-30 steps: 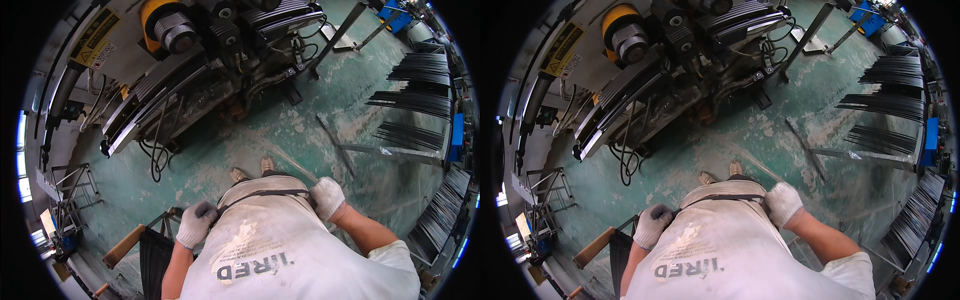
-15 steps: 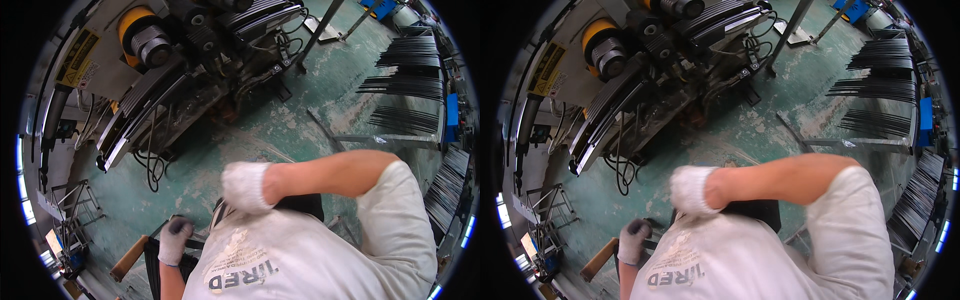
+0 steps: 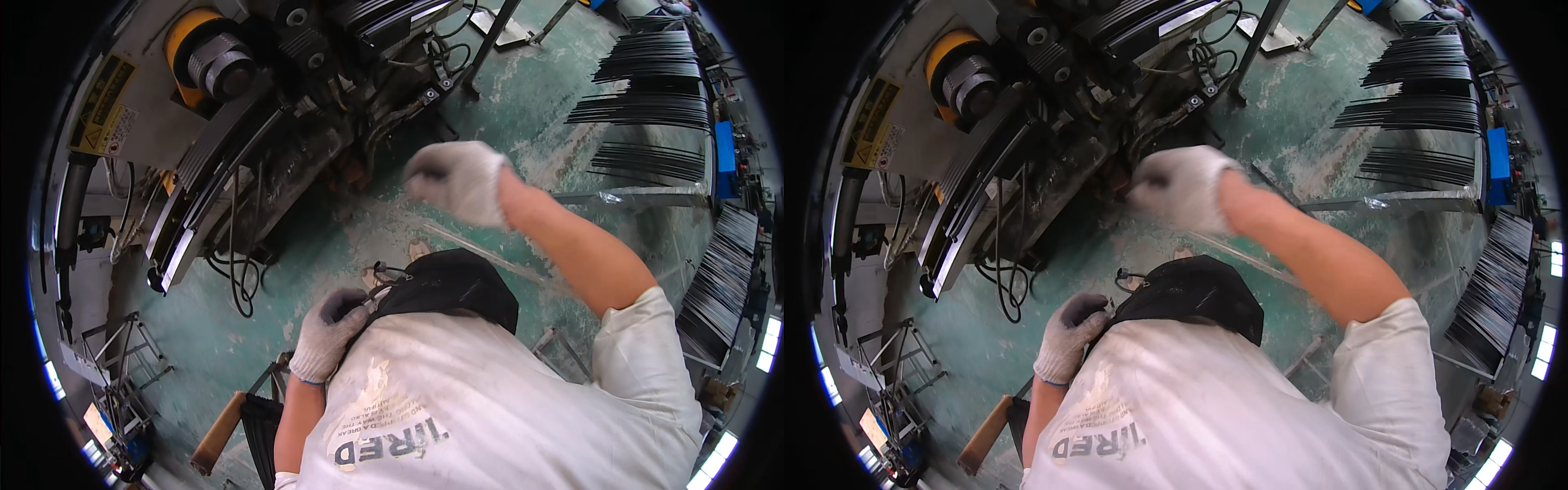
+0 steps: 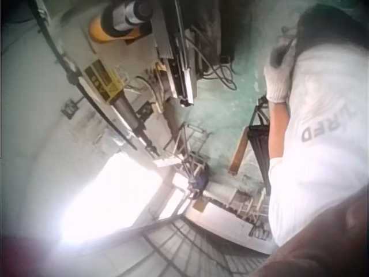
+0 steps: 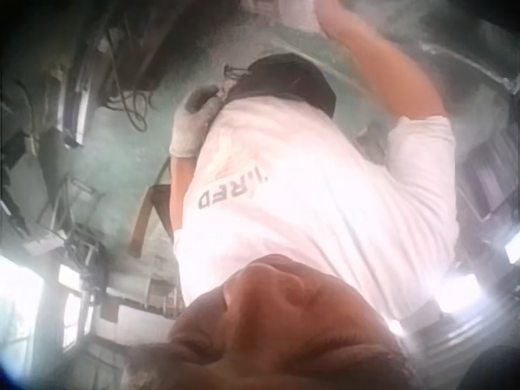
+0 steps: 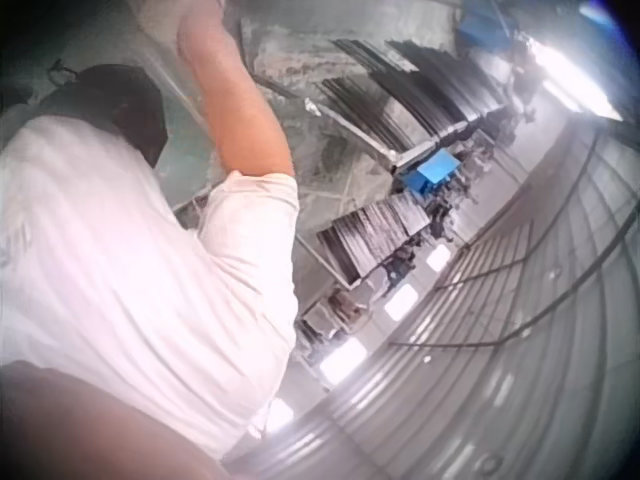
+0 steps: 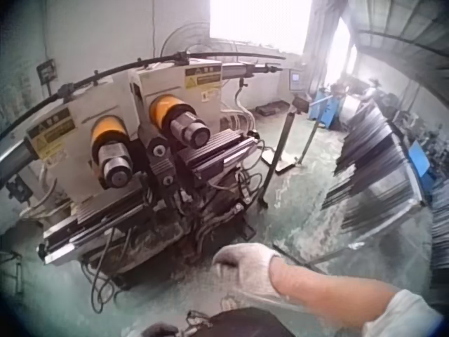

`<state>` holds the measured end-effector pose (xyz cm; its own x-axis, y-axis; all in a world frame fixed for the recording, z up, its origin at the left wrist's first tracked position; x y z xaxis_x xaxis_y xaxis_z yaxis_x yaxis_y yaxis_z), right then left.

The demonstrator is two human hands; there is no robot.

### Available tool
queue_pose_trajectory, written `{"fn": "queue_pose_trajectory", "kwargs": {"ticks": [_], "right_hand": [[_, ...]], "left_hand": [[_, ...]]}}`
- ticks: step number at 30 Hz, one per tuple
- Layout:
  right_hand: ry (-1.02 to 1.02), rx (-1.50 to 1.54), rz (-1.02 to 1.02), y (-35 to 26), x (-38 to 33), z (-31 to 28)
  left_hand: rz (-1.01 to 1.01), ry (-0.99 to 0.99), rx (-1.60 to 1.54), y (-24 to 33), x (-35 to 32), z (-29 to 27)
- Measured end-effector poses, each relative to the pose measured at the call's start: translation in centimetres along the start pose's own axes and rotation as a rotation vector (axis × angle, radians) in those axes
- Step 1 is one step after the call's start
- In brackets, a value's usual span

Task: The person repeatedly picks up bundles of long metal rods from a rack, feeds them into a bending machine, and removes the bent rods to place them on a nearby rack. The process is repeated multiple times throughout the clip.

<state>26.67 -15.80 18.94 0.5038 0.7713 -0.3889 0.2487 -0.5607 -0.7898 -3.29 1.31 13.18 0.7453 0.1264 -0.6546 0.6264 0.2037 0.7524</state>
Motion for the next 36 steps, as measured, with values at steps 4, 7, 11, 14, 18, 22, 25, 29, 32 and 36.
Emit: {"fn": "queue_pose_trajectory", "kwargs": {"ticks": [4,7,11,14,18,22,25,29,32,36], "right_hand": [[-0.119,-0.021,0.247,10.8,-2.4,-0.2],[-0.324,0.066,0.211,11.6,-4.5,3.8],[-0.392,0.145,0.05,8.6,-5.7,6.8],[-0.443,0.209,0.036,8.0,-6.1,7.4],[-0.479,0.169,-0.007,5.1,-7.0,6.3],[-0.572,0.041,-0.06,4.0,-6.1,6.2],[-0.607,0.045,-0.187,4.5,-4.7,7.4],[-0.645,0.041,-0.126,3.8,-4.1,7.4],[-0.563,0.029,-0.066,3.8,-3.7,7.6],[-0.463,-0.123,-0.169,3.0,-2.8,8.2]], "left_hand": [[-0.077,0.022,0.008,0.6,1.4,-1.0],[-0.067,0.008,0.015,0.9,2.5,-0.4],[0.049,-0.118,0.237,3.1,2.7,1.0],[0.076,-0.18,0.426,4.9,2.6,2.1],[0.047,-0.166,0.497,6.8,2.1,4.0],[0.111,-0.117,0.536,7.3,1.5,4.7],[0.126,-0.101,0.551,7.6,1.0,5.2],[0.136,-0.088,0.572,7.5,0.7,5.3],[0.173,-0.074,0.647,7.5,0.3,5.5],[0.262,-0.011,0.873,7.9,-0.2,5.8]]}}
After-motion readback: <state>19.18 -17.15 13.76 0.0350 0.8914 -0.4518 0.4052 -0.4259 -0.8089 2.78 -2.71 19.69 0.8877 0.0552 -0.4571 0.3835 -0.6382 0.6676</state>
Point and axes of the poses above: each hand's wrist, its own x-axis towards the middle knuckle, its own z-axis out of the palm, y = z × x, the point moved 4 cm from there along x, towards the middle knuckle, and after that the axes turned 3 degrees about -y, right-handed, at the moved point
